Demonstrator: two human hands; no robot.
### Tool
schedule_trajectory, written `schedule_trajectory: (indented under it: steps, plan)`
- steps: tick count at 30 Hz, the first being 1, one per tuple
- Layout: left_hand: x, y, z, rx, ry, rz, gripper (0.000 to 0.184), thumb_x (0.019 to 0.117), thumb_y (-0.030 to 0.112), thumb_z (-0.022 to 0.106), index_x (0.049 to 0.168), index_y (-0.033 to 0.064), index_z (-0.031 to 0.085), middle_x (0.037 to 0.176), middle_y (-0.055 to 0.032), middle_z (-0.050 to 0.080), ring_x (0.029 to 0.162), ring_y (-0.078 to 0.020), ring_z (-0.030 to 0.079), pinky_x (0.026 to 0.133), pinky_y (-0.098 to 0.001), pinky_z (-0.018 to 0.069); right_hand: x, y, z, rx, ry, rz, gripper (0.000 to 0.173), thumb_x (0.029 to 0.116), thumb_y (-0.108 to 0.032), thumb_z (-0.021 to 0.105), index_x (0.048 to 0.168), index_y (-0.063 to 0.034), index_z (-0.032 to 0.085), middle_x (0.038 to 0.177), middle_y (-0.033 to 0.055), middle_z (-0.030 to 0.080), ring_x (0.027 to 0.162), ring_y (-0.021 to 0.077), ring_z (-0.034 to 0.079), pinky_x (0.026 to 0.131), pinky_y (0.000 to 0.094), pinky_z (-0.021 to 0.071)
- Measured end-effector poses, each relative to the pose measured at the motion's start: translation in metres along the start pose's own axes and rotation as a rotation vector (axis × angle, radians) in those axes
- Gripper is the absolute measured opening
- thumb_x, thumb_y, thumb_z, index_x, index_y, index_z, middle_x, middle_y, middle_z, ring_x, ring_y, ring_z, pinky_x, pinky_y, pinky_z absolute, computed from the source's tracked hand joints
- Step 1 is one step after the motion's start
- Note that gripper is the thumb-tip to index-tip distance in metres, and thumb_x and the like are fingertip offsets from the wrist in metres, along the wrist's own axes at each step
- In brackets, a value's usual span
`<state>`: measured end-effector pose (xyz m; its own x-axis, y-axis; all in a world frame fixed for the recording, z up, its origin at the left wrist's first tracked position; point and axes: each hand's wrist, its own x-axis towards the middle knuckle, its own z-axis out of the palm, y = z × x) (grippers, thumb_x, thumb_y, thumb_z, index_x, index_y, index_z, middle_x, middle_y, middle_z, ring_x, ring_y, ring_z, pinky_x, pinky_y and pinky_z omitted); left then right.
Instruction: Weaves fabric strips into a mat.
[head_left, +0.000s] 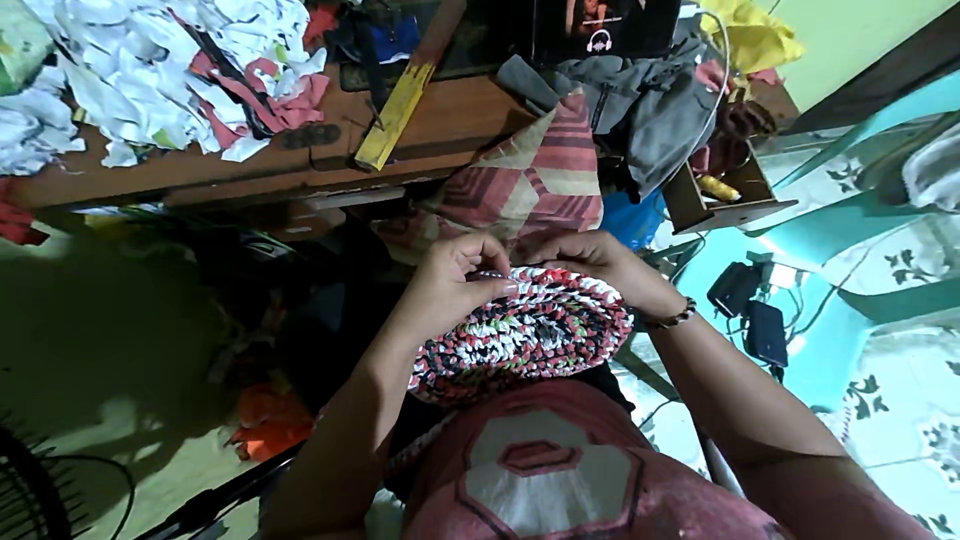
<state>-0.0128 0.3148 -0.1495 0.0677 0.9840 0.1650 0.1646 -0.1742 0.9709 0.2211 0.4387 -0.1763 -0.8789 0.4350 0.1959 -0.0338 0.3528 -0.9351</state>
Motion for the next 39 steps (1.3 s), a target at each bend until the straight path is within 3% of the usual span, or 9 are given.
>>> schedule_trajectory:
  steps: [6,11,15,21,24,28,34,39]
  plan:
    - [-0.001,-0.004,0.000,-0.011,0.008,0.004,0.020,0.0816,-0.007,0.077,0.098,0.0018,0.069,0.087,-0.0050,0.071,0.075,-0.0110,0.069,0.067,-0.0239,0.0601,-0.003,0.006,0.006,0.080,0.041,0.027,0.018,0.0957,-0.002,0.058,0.105,-0.0031,0.074,0.096,0.0019,0.072,0.081,0.0043,0.067,0.070,0.0185,0.0571]
    - [0.001,-0.008,-0.001,-0.033,-0.003,-0.011,0.022,0.0820,-0.006,0.078,0.101,0.0014,0.070,0.091,-0.0056,0.072,0.079,-0.0121,0.070,0.072,-0.0260,0.0612,-0.006,0.012,0.011,0.134,0.052,0.019,0.017,0.0943,-0.006,0.059,0.102,-0.0049,0.073,0.102,0.0010,0.072,0.089,0.0045,0.067,0.077,0.0202,0.0574]
    - [0.000,-0.009,-0.001,-0.044,0.000,-0.013,0.020,0.0836,-0.005,0.077,0.101,0.0016,0.070,0.091,-0.0053,0.073,0.079,-0.0123,0.071,0.073,-0.0262,0.0617,-0.004,0.015,0.013,0.175,0.049,0.035,0.019,0.0976,-0.009,0.057,0.106,-0.0030,0.073,0.109,0.0061,0.072,0.102,0.0119,0.068,0.091,0.0291,0.0572]
    - [-0.001,-0.009,-0.006,-0.027,-0.048,0.011,0.014,0.0925,-0.001,0.067,0.105,0.0012,0.071,0.096,-0.0051,0.073,0.083,-0.0105,0.070,0.075,-0.0254,0.0606,-0.005,0.012,0.015,0.198,0.036,0.066,0.020,0.0980,-0.010,0.056,0.107,-0.0038,0.072,0.104,0.0052,0.072,0.093,0.0108,0.068,0.083,0.0275,0.0584]
    - [-0.002,-0.009,-0.005,-0.008,-0.045,0.017,0.012,0.0940,0.000,0.067,0.105,0.0021,0.071,0.098,-0.0039,0.073,0.086,-0.0098,0.070,0.078,-0.0251,0.0605,-0.004,0.013,0.014,0.201,0.019,0.045,0.018,0.0981,-0.013,0.057,0.105,-0.0047,0.072,0.104,0.0039,0.072,0.094,0.0092,0.068,0.083,0.0265,0.0581]
    - [-0.001,-0.011,-0.004,-0.032,-0.042,0.050,0.013,0.0932,-0.003,0.066,0.105,0.0012,0.070,0.099,-0.0046,0.072,0.087,-0.0104,0.070,0.078,-0.0253,0.0606,-0.004,0.019,0.015,0.256,0.040,0.005,0.016,0.0960,-0.013,0.059,0.103,-0.0051,0.071,0.103,0.0036,0.070,0.088,0.0076,0.066,0.075,0.0237,0.0569]
    - [0.000,-0.012,-0.001,-0.038,-0.027,0.076,0.016,0.0917,-0.002,0.068,0.107,0.0002,0.072,0.099,-0.0045,0.074,0.087,-0.0089,0.071,0.079,-0.0242,0.0609,-0.008,0.019,0.016,0.259,0.064,0.047,0.018,0.0959,-0.010,0.059,0.107,-0.0066,0.072,0.100,0.0029,0.071,0.086,0.0072,0.066,0.074,0.0235,0.0576]
    - [0.001,-0.009,0.003,-0.012,0.008,0.072,0.013,0.0911,-0.005,0.069,0.102,0.0009,0.071,0.096,-0.0047,0.073,0.086,-0.0095,0.070,0.077,-0.0240,0.0607,-0.004,0.020,0.017,0.271,0.036,0.024,0.017,0.0984,-0.011,0.057,0.103,-0.0058,0.072,0.101,0.0020,0.070,0.088,0.0063,0.066,0.078,0.0231,0.0567]
